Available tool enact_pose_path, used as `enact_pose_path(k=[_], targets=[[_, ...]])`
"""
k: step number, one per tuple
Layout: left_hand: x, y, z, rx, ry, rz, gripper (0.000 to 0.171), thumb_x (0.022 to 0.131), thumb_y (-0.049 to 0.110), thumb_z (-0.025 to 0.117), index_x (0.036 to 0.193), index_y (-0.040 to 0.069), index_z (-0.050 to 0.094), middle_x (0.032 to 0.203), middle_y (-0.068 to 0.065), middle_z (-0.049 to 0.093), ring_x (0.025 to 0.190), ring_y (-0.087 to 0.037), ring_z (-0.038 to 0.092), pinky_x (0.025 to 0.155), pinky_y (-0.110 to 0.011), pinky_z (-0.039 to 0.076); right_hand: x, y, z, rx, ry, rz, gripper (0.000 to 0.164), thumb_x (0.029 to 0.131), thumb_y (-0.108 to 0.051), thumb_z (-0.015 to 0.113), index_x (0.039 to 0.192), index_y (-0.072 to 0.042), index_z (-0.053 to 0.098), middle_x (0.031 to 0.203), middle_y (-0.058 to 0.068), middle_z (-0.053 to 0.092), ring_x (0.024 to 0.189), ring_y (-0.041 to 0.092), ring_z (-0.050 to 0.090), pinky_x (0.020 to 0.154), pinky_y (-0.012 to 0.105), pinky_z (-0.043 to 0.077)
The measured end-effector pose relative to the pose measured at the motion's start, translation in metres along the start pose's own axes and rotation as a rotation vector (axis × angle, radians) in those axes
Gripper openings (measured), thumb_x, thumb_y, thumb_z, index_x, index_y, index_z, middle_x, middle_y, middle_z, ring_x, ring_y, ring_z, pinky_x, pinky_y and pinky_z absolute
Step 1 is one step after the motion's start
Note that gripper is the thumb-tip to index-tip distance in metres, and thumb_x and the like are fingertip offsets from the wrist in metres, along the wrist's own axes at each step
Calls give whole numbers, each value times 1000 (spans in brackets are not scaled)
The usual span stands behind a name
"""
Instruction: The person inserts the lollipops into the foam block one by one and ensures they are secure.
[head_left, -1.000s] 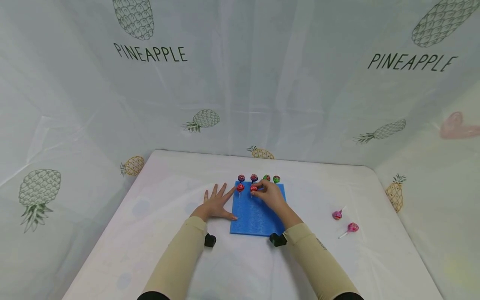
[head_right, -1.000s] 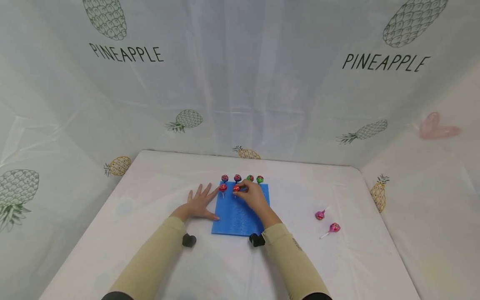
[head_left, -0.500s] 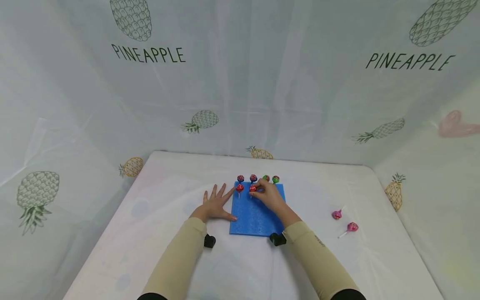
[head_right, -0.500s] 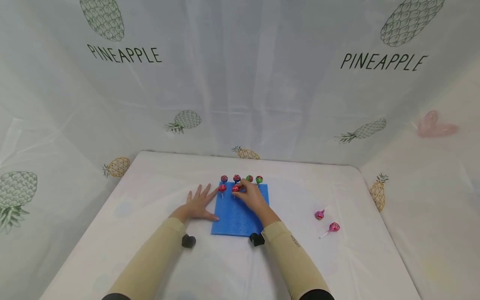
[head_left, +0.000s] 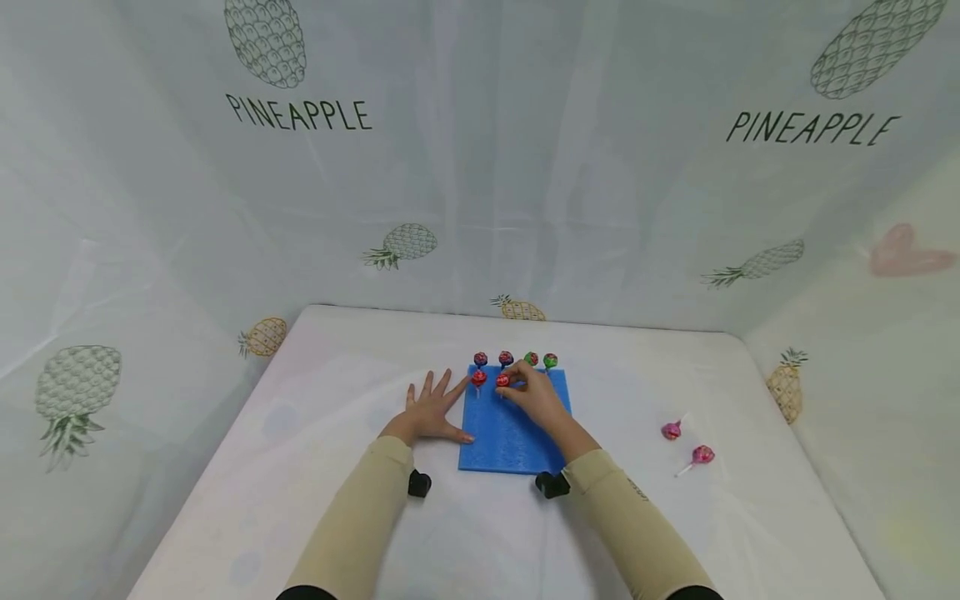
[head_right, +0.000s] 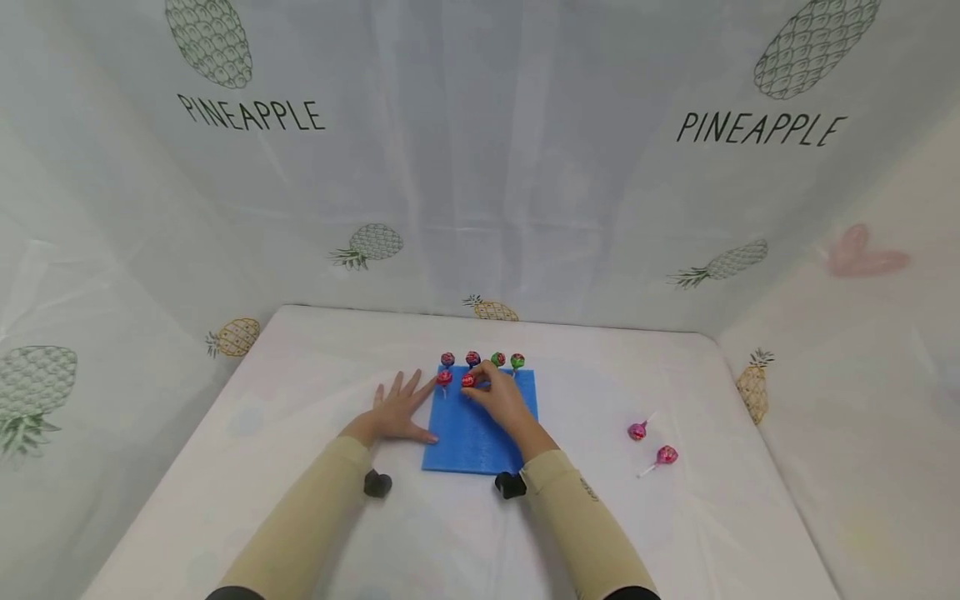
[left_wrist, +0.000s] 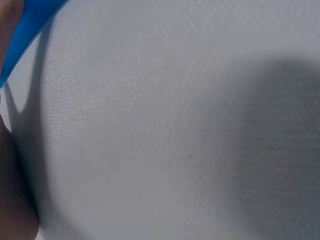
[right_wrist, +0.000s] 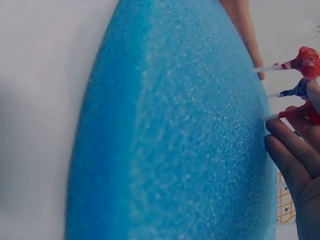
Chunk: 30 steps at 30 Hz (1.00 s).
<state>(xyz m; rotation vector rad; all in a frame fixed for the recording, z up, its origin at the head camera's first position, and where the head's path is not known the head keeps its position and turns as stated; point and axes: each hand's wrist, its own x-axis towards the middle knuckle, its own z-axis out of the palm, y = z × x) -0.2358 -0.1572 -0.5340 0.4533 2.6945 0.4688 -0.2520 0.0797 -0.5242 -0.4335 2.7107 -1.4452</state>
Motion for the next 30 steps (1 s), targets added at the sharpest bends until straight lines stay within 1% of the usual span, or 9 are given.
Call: enact_pose_path(k=[3,6,10,12,16,19,23,28,30], targets=[[1,-1,1,-14,12,5,119,66,77,69,158,28,13,163,-14,0,145,-42,-13,107,-67,-12,-2,0,-1,18,-7,7,26,89,-20,73,110,-13,60,100,4,67,91,24,69,73,38,56],[5,-5,5,-7,16,6,120,65,78,69,158,29,11,163,-12,-3,145,-40,-16,106,-67,-13,-4,-1,-2,41,-5,9,29,88,-19,74,113,-13,60,100,4,66,91,24,68,74,38,56],[12,-11,12,17,6,-9,121,65,80,67,157,35,4,163,-7,-9,144,-37,-21,106,-65,-14,-5,-1,-2,60,2,10,33,88,-19,74,117,-12,60,100,4,66,91,22,68,74,38,56],[15,-13,15,10,11,-12,121,64,80,68,157,37,4,163,-6,-9,144,-37,-21,106,-66,-14,-5,-1,-2,64,4,12,35,88,-19,74,119,-12,59,100,4,67,91,22,68,74,37,56],[18,-15,17,-1,14,-21,121,63,79,70,156,40,4,163,-5,-9,144,-37,-21,106,-66,-14,-5,-1,-2,67,-1,19,38,87,-19,75,121,-11,59,102,5,67,91,22,69,73,37,56],[19,-15,17,3,16,-24,121,63,79,69,156,40,4,163,-5,-9,144,-37,-20,106,-65,-14,-6,0,-4,84,-2,41,41,87,-18,75,123,-11,59,106,7,67,93,23,69,74,38,57],[20,-15,18,12,18,-26,120,63,79,69,156,39,4,163,-4,-8,144,-36,-20,107,-65,-14,-12,1,-12,111,-7,65,45,87,-17,75,127,-7,56,112,9,66,98,24,68,79,40,56],[19,-14,17,-4,4,-34,122,62,78,71,155,41,1,163,-3,-11,143,-35,-23,106,-65,-15,-27,4,-28,92,-6,43,44,87,-18,76,126,-8,58,113,6,67,101,22,66,87,41,53],[18,-13,17,-16,9,-30,122,62,77,72,156,40,3,163,-4,-10,143,-37,-23,106,-65,-15,-33,5,-35,94,-5,35,44,87,-17,76,126,-7,58,113,5,68,101,22,66,88,42,52]])
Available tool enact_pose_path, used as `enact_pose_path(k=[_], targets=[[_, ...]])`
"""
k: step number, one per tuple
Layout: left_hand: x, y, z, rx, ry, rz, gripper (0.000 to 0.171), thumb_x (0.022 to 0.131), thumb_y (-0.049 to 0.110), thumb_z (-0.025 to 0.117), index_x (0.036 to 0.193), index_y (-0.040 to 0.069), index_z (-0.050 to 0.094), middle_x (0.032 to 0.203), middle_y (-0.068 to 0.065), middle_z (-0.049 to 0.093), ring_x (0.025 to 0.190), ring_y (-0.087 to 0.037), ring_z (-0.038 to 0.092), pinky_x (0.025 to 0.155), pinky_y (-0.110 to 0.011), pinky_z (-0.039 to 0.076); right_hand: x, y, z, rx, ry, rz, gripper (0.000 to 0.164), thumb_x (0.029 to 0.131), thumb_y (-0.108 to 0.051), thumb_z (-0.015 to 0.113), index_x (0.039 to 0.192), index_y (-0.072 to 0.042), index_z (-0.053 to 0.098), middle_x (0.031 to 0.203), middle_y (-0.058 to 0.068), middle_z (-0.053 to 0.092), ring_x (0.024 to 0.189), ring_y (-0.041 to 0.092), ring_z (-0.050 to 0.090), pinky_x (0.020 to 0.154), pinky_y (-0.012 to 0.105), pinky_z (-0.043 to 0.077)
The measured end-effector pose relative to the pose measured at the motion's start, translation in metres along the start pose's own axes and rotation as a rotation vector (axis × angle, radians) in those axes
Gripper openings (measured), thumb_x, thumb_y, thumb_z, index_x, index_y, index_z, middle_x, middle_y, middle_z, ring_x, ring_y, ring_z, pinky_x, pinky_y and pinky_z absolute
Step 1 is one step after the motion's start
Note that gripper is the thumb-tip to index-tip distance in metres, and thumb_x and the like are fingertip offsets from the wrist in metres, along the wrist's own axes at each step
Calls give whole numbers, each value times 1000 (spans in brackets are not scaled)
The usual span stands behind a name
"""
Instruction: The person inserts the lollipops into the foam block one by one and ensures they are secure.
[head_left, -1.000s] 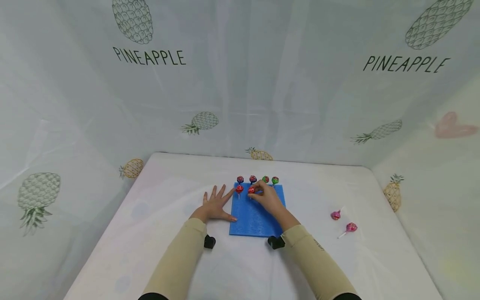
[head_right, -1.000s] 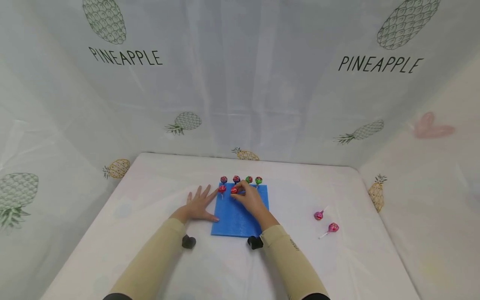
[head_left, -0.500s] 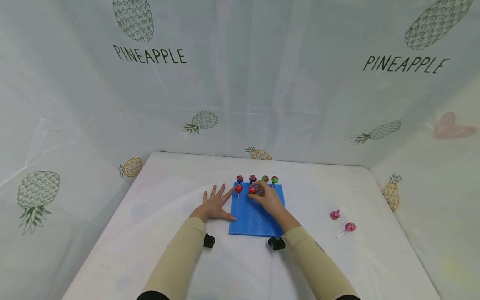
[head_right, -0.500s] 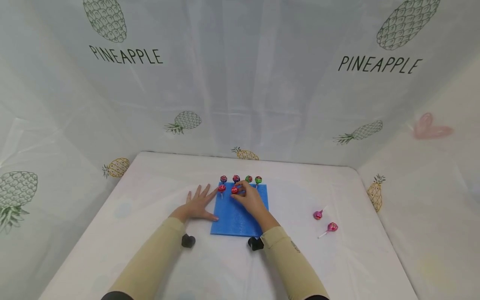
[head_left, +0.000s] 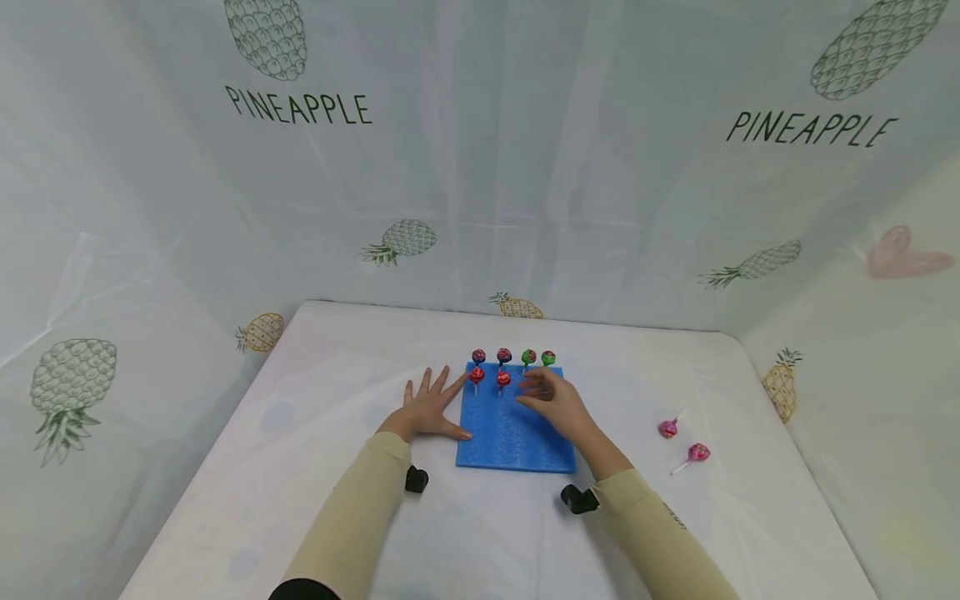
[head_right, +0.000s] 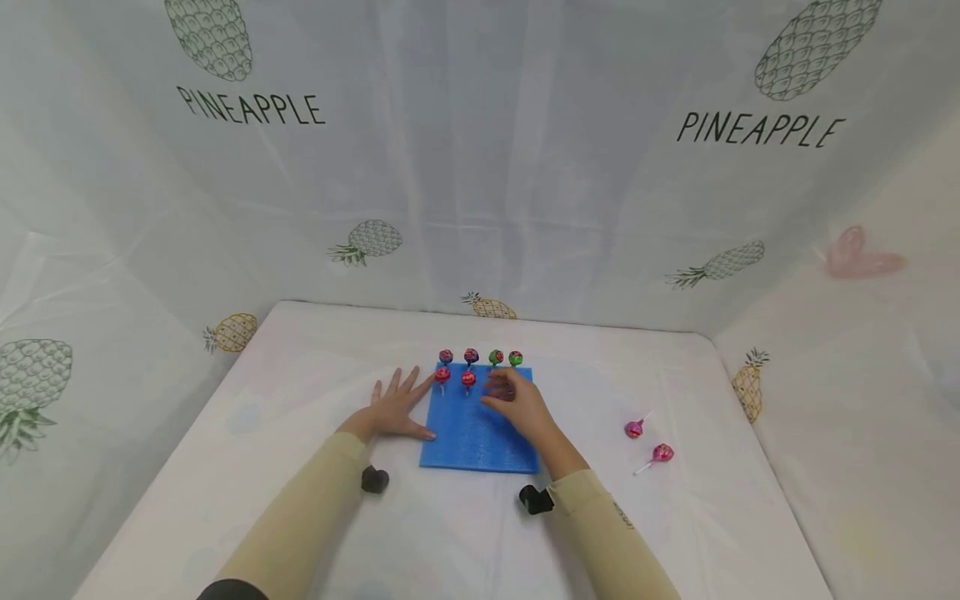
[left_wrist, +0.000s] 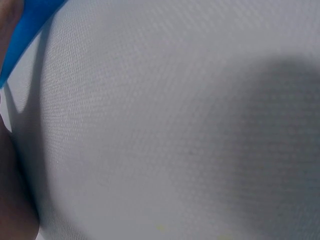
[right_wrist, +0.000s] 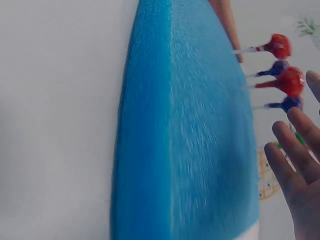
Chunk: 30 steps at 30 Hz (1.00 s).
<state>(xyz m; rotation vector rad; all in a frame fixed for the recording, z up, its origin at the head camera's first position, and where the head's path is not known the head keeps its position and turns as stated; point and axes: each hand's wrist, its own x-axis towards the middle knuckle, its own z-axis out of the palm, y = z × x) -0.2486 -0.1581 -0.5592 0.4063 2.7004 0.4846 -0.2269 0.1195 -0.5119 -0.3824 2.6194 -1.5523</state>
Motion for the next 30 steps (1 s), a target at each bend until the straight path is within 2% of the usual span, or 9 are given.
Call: enact_pose_path(k=[9,13,22,25,30], targets=[[-1,0,-1,16,-1,-5,121,64,77,71,156,40,2,163,-4,-10,144,-36,-22,106,-64,-16,-30,16,-39,50,-11,-66,43,89,-7,72,128,3,55,118,15,65,106,32,63,92,44,50],[-2,0,-1,14,10,0,120,64,77,71,156,39,4,163,-4,-9,144,-37,-21,106,-65,-15,-46,26,-61,25,3,-69,44,88,-10,73,127,3,56,117,15,65,105,33,62,89,34,52],[-2,0,-1,17,0,-2,121,63,77,71,156,39,3,163,-4,-10,144,-37,-20,107,-65,-14,-82,50,-101,-28,119,-36,44,88,-12,74,125,3,57,117,23,64,103,33,62,83,16,49],[-2,-1,0,16,-5,-8,121,63,78,71,156,40,2,163,-3,-11,144,-36,-21,107,-65,-14,-94,56,-111,-33,156,-10,45,88,-16,75,125,2,57,117,24,63,102,31,61,82,13,47],[-2,-1,0,7,7,2,121,63,77,71,156,39,4,163,-4,-10,144,-37,-20,107,-65,-15,-114,66,-126,-98,213,52,46,88,-22,75,126,-2,58,118,21,64,99,15,61,79,12,46]])
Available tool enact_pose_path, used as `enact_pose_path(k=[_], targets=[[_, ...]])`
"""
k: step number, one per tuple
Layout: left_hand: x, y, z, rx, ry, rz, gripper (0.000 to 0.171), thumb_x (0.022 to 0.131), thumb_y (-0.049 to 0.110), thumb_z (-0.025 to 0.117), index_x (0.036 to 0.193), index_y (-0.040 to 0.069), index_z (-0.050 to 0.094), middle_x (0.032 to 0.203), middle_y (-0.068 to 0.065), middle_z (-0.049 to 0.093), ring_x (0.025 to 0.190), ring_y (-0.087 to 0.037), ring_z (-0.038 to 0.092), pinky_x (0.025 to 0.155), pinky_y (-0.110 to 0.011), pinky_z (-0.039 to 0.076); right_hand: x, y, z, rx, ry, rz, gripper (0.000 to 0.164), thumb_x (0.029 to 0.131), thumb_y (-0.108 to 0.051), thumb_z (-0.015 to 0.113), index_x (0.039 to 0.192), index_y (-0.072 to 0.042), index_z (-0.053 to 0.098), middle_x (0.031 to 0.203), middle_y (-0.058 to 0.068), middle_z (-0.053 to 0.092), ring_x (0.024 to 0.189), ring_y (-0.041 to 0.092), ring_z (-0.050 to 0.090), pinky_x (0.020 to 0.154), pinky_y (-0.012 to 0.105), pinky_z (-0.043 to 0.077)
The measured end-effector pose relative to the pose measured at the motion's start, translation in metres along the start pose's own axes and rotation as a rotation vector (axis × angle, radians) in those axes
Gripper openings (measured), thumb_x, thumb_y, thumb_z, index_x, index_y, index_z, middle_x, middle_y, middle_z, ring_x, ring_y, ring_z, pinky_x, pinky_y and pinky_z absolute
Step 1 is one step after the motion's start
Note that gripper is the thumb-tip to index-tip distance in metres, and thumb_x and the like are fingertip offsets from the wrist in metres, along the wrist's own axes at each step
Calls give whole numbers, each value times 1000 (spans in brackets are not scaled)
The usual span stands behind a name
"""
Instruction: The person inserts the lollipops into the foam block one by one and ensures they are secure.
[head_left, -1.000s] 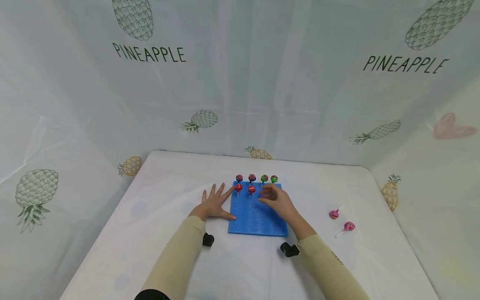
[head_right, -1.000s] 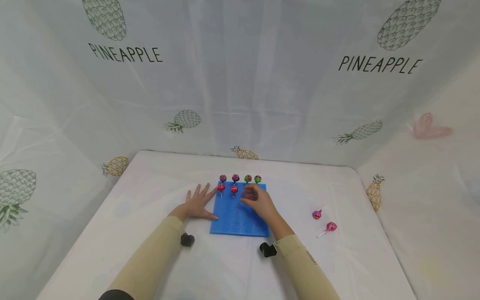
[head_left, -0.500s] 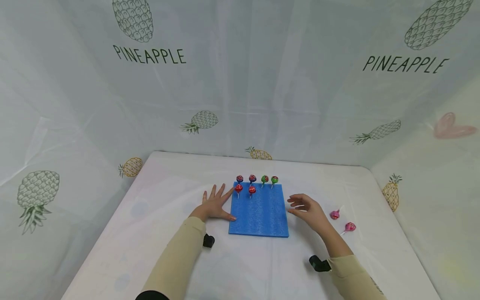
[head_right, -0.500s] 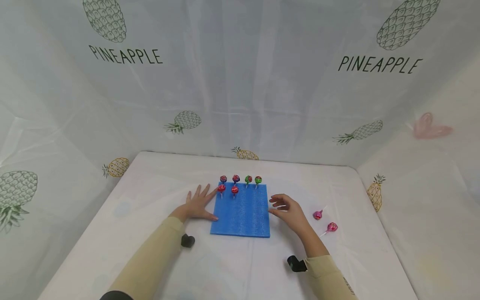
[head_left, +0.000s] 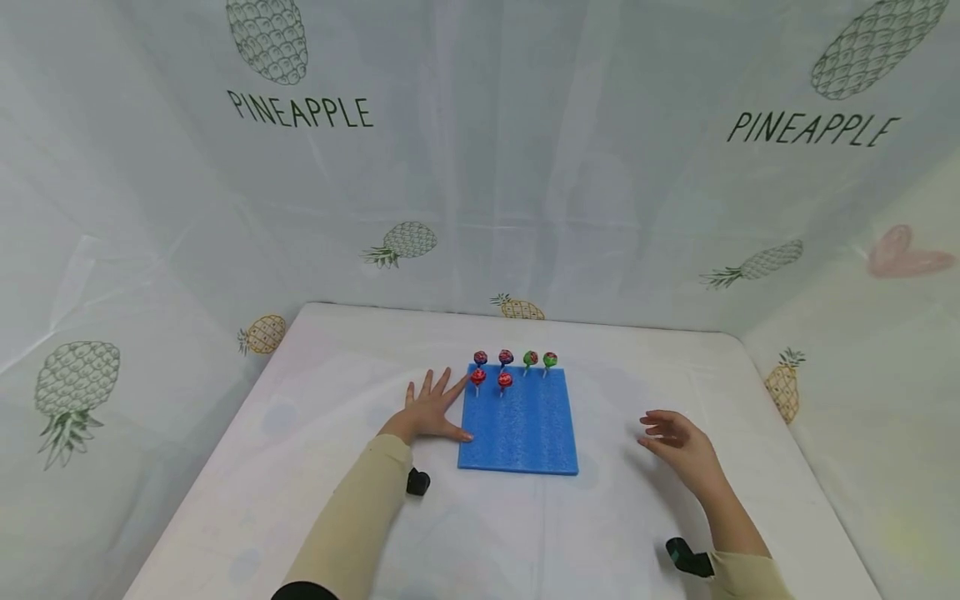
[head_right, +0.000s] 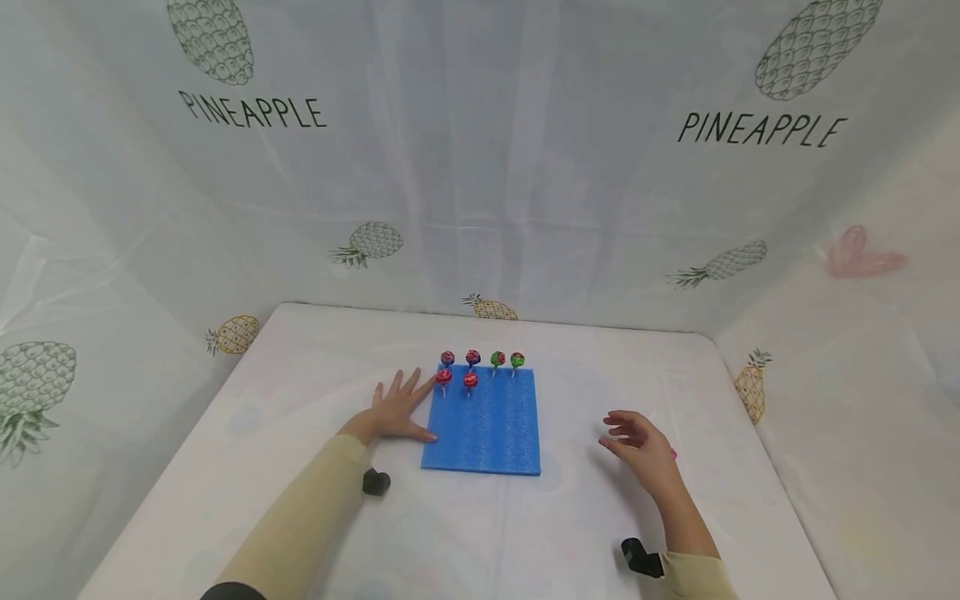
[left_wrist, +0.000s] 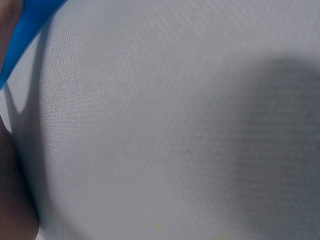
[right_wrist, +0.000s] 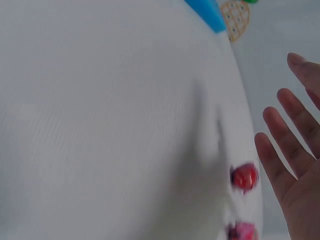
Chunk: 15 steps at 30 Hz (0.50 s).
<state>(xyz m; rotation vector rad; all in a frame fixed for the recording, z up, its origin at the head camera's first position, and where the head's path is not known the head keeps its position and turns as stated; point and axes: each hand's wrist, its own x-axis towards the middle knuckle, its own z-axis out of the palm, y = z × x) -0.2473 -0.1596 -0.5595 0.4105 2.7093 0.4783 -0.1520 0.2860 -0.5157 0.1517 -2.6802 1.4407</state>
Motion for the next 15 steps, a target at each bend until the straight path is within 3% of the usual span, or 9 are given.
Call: enact_pose_path(k=[8,15], targets=[[0,2,-1,6,-2,-3,121,63,76,72,156,39,3,163,-4,-10,144,-37,-21,107,-65,-15,-20,21,-25,-105,99,133,53,86,-27,77,129,-3,56,113,19,64,89,-3,54,71,10,45],[-1,2,-1,-2,3,-4,121,64,74,73,157,38,4,163,-5,-10,144,-37,-21,106,-64,-16,-26,40,-39,-136,177,102,49,84,-15,79,125,2,58,106,19,66,85,-2,56,71,5,43]])
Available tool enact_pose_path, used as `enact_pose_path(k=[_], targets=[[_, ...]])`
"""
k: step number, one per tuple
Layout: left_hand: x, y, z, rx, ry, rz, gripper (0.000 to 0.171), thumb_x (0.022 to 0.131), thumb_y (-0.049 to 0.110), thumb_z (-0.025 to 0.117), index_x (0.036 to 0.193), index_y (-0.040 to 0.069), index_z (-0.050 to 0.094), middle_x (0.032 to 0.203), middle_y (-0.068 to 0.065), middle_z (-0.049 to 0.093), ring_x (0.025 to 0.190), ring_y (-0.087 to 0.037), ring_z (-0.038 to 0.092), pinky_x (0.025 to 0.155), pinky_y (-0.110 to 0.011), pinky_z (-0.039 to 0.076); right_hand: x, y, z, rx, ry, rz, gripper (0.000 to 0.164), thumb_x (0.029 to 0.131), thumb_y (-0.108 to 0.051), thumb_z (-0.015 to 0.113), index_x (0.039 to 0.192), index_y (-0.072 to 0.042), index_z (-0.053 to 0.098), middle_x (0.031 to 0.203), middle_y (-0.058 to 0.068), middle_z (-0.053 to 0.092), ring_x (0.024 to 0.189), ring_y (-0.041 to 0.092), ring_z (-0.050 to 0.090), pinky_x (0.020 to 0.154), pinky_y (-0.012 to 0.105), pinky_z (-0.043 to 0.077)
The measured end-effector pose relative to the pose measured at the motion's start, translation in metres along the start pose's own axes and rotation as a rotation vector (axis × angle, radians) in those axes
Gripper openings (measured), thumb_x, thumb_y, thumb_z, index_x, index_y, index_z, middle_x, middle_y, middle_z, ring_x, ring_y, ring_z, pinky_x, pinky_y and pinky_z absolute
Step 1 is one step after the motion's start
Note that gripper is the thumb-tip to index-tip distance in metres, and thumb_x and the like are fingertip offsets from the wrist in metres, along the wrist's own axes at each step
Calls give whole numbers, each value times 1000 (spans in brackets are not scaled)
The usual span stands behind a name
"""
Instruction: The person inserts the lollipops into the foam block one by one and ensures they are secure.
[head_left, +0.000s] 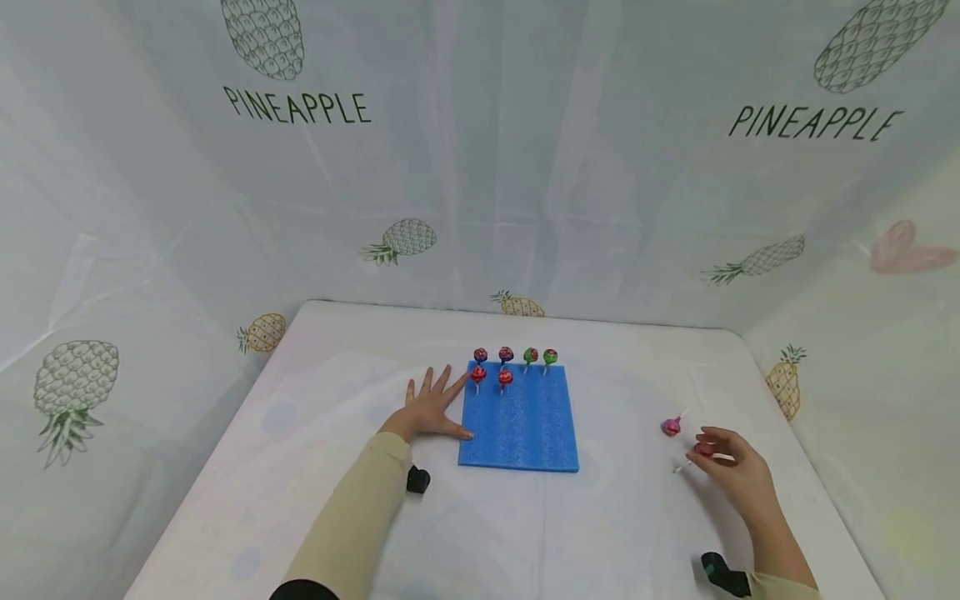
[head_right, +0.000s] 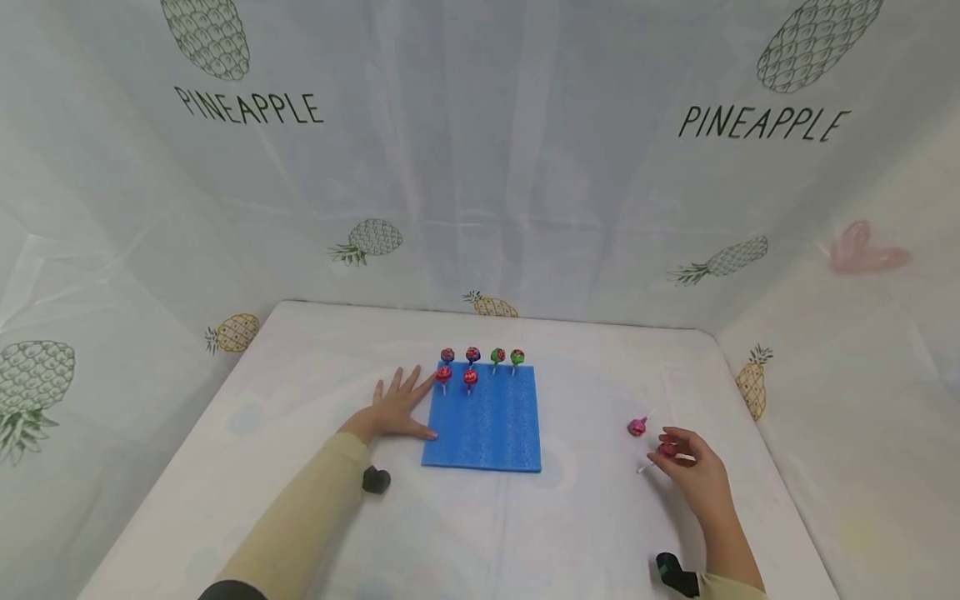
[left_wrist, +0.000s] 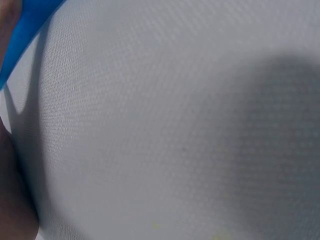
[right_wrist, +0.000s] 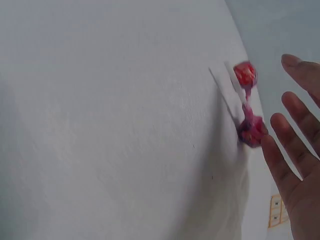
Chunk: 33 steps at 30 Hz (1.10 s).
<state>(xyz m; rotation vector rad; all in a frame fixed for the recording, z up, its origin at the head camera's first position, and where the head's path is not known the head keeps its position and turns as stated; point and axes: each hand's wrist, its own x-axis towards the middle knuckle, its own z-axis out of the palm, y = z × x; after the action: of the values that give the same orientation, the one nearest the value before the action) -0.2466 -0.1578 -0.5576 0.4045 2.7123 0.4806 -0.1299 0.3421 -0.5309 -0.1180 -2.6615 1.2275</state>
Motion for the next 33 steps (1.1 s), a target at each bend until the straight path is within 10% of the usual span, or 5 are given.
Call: enact_pose_path(k=[12,21,33], targets=[[-1,0,0,-8,5,3,119,66,73,73,156,39,4,163,-3,-10,144,-35,-22,106,-63,-18,8,21,-12,-94,-98,108,51,87,-31,76,125,0,60,115,18,58,81,-12,45,64,17,45],[-5,4,-3,-13,3,17,118,67,73,72,157,35,6,163,-6,-9,144,-36,-22,106,-63,-18,18,28,-11,-131,-173,159,48,89,-33,74,121,2,64,110,16,58,91,22,51,70,30,42],[-2,1,-1,-11,4,11,118,66,73,73,157,38,4,163,-4,-11,144,-35,-23,106,-63,-18,21,28,-13,-122,-207,199,50,88,-34,74,120,3,63,99,9,64,83,16,52,66,25,41]])
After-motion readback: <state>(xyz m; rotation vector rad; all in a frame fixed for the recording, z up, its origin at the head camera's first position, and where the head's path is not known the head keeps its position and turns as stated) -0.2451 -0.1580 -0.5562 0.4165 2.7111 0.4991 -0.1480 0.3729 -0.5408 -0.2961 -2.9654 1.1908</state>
